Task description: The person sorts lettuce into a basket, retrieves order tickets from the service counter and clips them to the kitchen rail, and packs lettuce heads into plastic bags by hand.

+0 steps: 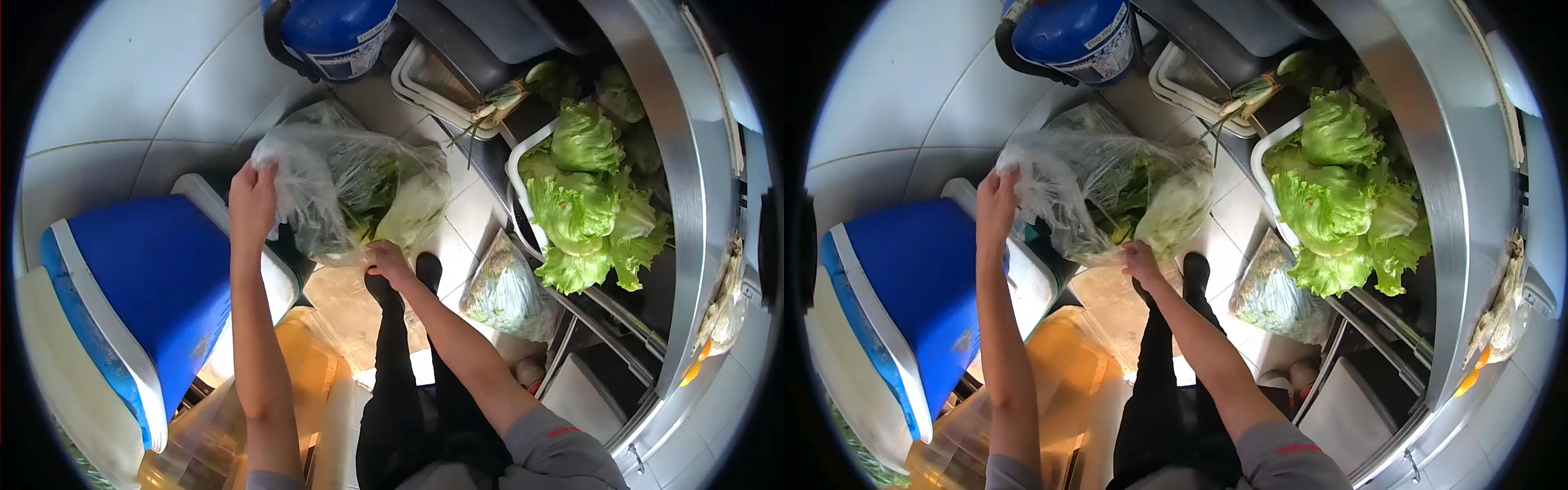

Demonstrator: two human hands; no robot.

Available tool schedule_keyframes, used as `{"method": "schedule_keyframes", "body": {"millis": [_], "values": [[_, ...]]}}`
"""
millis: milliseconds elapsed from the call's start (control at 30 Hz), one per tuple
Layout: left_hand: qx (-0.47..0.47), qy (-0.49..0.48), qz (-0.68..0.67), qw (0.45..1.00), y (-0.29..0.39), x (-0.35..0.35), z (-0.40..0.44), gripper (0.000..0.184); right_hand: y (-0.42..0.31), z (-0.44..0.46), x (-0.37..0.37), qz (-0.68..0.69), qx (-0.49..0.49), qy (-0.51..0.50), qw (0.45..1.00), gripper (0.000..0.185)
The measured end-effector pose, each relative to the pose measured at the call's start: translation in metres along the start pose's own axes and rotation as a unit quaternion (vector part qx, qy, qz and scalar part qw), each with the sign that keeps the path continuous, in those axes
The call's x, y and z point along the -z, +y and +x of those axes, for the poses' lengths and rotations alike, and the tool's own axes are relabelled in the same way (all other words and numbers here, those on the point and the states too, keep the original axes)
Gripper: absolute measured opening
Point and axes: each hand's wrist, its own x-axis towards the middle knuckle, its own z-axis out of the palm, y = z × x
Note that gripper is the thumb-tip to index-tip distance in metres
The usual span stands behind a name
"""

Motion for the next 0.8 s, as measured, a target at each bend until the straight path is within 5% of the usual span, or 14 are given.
{"method": "schedule_keyframes", "body": {"millis": [167,267,367,467,500,533,600,667,767,800], "values": [[-0.054,-0.003,-0.046,0.997,-0.041,-0.001,-0.017,0.045,-0.029,-0.021,0.0,-0.162,0.157,-0.005,0.974,0.033],[-0.069,0.106,0.069,0.99,-0.04,-0.01,-0.069,0.058,-0.02,-0.041,0.016,-0.17,0.195,0.057,0.964,0.036],[-0.127,0.137,0.095,0.978,-0.042,-0.031,-0.127,0.056,-0.037,-0.085,0.024,-0.228,0.08,0.023,0.97,0.039],[-0.117,0.055,0.035,0.991,-0.035,-0.061,-0.197,0.054,-0.011,-0.108,0.02,-0.055,0.062,0.044,0.996,0.041],[-0.108,0.021,-0.013,0.994,-0.032,-0.072,-0.219,0.054,-0.004,-0.116,0.02,0.002,-0.011,-0.011,1.0,0.044],[-0.124,-0.033,-0.028,0.991,-0.035,-0.082,-0.237,0.053,0.009,-0.13,0.016,-0.011,0.133,-0.061,0.989,0.048],[-0.166,-0.127,-0.018,0.978,-0.048,-0.102,-0.26,0.053,0.028,-0.153,0.004,0.115,0.161,-0.162,0.967,0.053],[-0.231,-0.18,-0.016,0.956,-0.06,-0.109,-0.264,0.053,0.032,-0.164,-0.01,0.377,-0.077,-0.253,0.888,0.056],[-0.096,-0.167,0.098,0.976,-0.099,-0.107,-0.248,0.05,0.01,-0.167,0.002,0.366,-0.086,-0.15,0.914,0.052],[-0.061,-0.132,0.157,0.977,-0.116,-0.103,-0.25,0.048,-0.016,-0.177,0.013,0.175,0.007,-0.047,0.983,0.048]]}}
